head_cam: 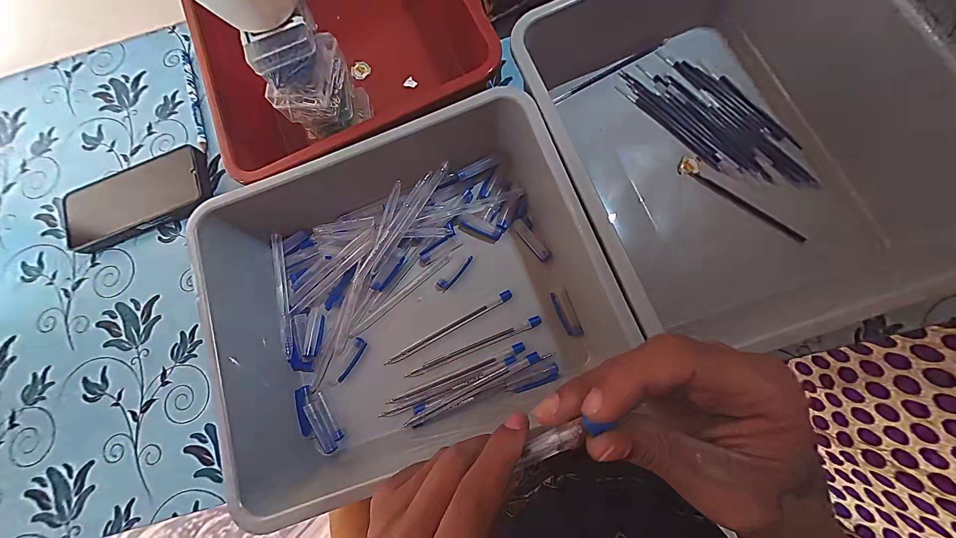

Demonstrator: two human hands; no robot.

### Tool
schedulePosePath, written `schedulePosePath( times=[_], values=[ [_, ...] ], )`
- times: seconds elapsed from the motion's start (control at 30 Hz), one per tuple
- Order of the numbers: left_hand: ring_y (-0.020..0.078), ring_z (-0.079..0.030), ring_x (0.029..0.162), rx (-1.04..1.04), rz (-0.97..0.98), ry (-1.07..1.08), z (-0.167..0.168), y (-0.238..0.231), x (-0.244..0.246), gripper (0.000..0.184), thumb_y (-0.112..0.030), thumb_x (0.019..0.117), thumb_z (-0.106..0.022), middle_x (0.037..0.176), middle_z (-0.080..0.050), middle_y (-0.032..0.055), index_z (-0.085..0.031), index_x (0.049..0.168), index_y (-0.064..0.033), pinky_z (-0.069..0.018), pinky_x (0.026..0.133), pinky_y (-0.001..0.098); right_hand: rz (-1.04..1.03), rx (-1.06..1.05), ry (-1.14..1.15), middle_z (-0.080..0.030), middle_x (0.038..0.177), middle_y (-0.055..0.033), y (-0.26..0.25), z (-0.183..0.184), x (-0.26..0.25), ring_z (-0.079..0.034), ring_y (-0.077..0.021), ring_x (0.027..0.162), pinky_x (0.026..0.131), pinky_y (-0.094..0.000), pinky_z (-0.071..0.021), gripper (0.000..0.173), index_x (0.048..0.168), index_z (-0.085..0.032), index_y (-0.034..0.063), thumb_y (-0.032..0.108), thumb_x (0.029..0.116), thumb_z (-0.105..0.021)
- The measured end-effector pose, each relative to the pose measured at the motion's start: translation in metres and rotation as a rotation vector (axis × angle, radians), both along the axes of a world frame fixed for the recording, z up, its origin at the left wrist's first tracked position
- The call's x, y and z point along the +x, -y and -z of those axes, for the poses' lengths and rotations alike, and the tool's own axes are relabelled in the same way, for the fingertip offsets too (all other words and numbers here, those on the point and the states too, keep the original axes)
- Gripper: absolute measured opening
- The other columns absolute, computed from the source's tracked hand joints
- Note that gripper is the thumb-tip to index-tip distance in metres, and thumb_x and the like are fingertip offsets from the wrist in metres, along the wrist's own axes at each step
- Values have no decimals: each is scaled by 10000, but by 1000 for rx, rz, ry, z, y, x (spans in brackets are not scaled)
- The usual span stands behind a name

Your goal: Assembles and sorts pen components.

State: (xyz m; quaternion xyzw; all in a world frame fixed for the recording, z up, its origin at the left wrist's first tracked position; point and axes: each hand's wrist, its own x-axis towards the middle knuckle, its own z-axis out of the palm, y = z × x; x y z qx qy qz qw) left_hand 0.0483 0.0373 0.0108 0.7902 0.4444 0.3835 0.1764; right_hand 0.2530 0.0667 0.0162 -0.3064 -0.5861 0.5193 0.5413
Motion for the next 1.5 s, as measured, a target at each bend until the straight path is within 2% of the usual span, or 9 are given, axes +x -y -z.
schedulePosePath(
  times=[0.4, 0.53, 0.73, 0.87, 1.0, 1.13, 1.3, 1.43, 1.5],
  values=[
    [147, -468, 598, 221, 47, -161, -2, -9, -7, 158, -109, 1031, -590, 788, -629, 66, -692, 1143, -64, -347, 555, 234, 192, 223, 403, -602, 712, -44, 8, 9, -2, -583, 18, 720, 660, -95, -448, 409, 832, -605, 5, 346, 1055, -570],
    [158, -480, 602, 245, 73, -163, -1, -14, -12, 167, -99, 1031, -583, 787, -643, 69, -702, 1142, -70, -353, 552, 246, 239, 333, 469, -654, 877, -35, 8, 8, -1, -623, 50, 826, 743, -53, -495, 290, 1029, -611, 21, 310, 1046, -584],
    [165, -437, 579, 264, 116, -174, -5, -9, -11, 169, -103, 1039, -561, 791, -643, 53, -688, 1150, -91, -320, 543, 277, 212, 434, 565, -493, 637, -55, 7, 4, 1, -514, -66, 602, 563, -157, -395, 459, 781, -529, 45, 349, 1111, -426],
    [179, -436, 579, 267, 117, -171, -4, -12, -16, 181, -97, 1035, -564, 793, -647, 62, -695, 1160, -86, -318, 545, 290, 110, 504, 628, -612, 823, -76, 4, 1, 9, -622, -71, 781, 714, -148, -503, 374, 997, -602, 29, 364, 1095, -466],
    [178, -425, 574, 257, 178, -200, -5, -12, -17, 216, -91, 1044, -529, 802, -657, 51, -691, 1187, -97, -309, 539, 299, 115, 496, 658, -494, 617, -51, 4, 2, 7, -521, -102, 594, 552, -201, -399, 478, 761, -527, 65, 336, 1124, -377],
    [176, -413, 566, 259, 164, -191, -4, -16, -19, 230, -78, 1039, -525, 787, -648, 52, -705, 1181, -95, -300, 532, 301, 87, 538, 712, -635, 822, -77, 3, -2, 11, -635, -81, 782, 709, -152, -506, 366, 987, -627, 33, 340, 1099, -462],
    [176, -400, 553, 277, 179, -239, -5, -19, -16, 253, -70, 1038, -502, 775, -640, 50, -702, 1193, -93, -282, 514, 307, 142, 524, 822, -454, 593, -36, 1, 0, 10, -466, -90, 542, 501, -199, -334, 479, 759, -506, 84, 340, 1130, -344],
    [180, -442, 570, 250, 198, -194, -3, -24, -21, 261, -69, 1037, -501, 805, -663, 58, -699, 1207, -86, -312, 518, 297, 117, 571, 807, -638, 814, -73, -2, -1, 14, -634, -81, 776, 690, -149, -491, 372, 1000, -625, 47, 348, 1107, -433],
    [177, -462, 573, 237, 219, -157, -2, -28, -22, 258, -70, 1040, -494, 818, -677, 60, -697, 1198, -88, -328, 517, 289, 125, 632, 836, -630, 844, -73, -2, -1, 15, -629, -104, 794, 724, -165, -501, 279, 1021, -599, 60, 283, 1107, -456]
  ],
)
